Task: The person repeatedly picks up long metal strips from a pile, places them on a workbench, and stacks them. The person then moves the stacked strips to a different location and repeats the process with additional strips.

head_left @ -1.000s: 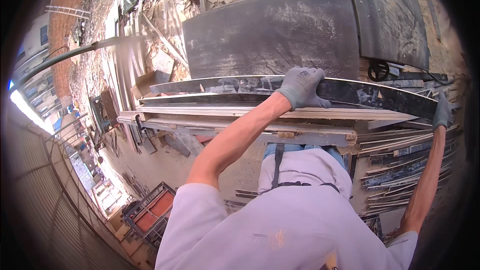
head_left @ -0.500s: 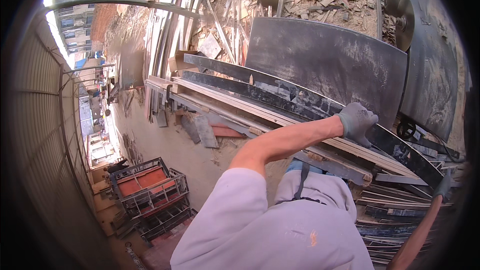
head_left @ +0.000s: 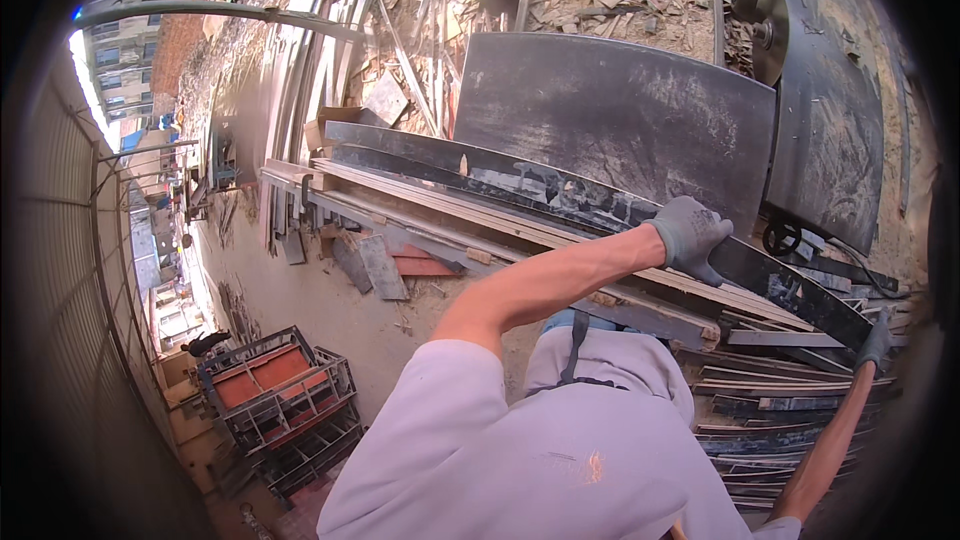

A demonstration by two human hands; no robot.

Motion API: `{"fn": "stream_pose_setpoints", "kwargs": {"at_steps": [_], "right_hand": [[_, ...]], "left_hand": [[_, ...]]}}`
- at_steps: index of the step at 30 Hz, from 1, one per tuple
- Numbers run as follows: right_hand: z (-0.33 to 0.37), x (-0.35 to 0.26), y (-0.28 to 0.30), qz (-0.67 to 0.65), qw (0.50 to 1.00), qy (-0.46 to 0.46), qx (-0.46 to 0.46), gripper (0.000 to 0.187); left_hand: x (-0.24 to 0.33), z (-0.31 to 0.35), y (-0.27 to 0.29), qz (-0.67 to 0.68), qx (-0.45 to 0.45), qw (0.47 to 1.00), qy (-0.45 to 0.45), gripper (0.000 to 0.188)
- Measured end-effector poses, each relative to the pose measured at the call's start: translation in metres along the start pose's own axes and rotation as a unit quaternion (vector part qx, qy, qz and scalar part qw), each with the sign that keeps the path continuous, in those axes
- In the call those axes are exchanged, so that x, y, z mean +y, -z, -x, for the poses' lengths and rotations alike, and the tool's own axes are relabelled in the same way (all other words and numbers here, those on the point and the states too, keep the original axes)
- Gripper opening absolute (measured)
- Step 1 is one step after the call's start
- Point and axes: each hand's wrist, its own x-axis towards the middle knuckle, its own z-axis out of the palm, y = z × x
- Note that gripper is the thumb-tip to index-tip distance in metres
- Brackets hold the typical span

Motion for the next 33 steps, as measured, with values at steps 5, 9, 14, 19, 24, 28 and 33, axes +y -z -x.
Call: {"fn": "stream_pose_setpoints", "kwargs": {"at_steps": [5,9,14,19,24,28,33], "right_hand": [[-0.026,-0.01,0.024,0.031,0.993,0.101,-0.044,0.081],[-0.037,-0.018,0.04,0.027,0.993,0.105,-0.051,0.079],[-0.034,-0.024,0.106,0.033,0.991,0.127,-0.025,0.077],[0.016,-0.078,0.092,0.215,0.949,0.217,0.074,0.075],[0.043,-0.032,0.082,0.136,0.947,0.223,0.184,0.068],[0.096,-0.012,0.069,0.031,0.978,0.145,0.144,0.054],[0.142,0.006,0.056,0.074,0.987,0.117,0.083,0.064]], "left_hand": [[0.03,0.006,-0.012,0.035,0.019,0.999,0.004,0.075],[0.058,-0.001,-0.033,0.048,0.045,0.998,0.012,0.075],[0.098,-0.02,-0.038,0.007,0.062,0.998,-0.025,0.021],[0.106,0.004,-0.035,0.055,0.124,0.991,-0.006,0.065],[0.101,0.015,-0.052,0.017,0.132,0.991,-0.027,0.074],[0.097,0.021,-0.08,0.018,0.123,0.992,-0.022,0.077],[0.094,0.039,-0.103,0.014,0.133,0.991,-0.019,0.076]]}}
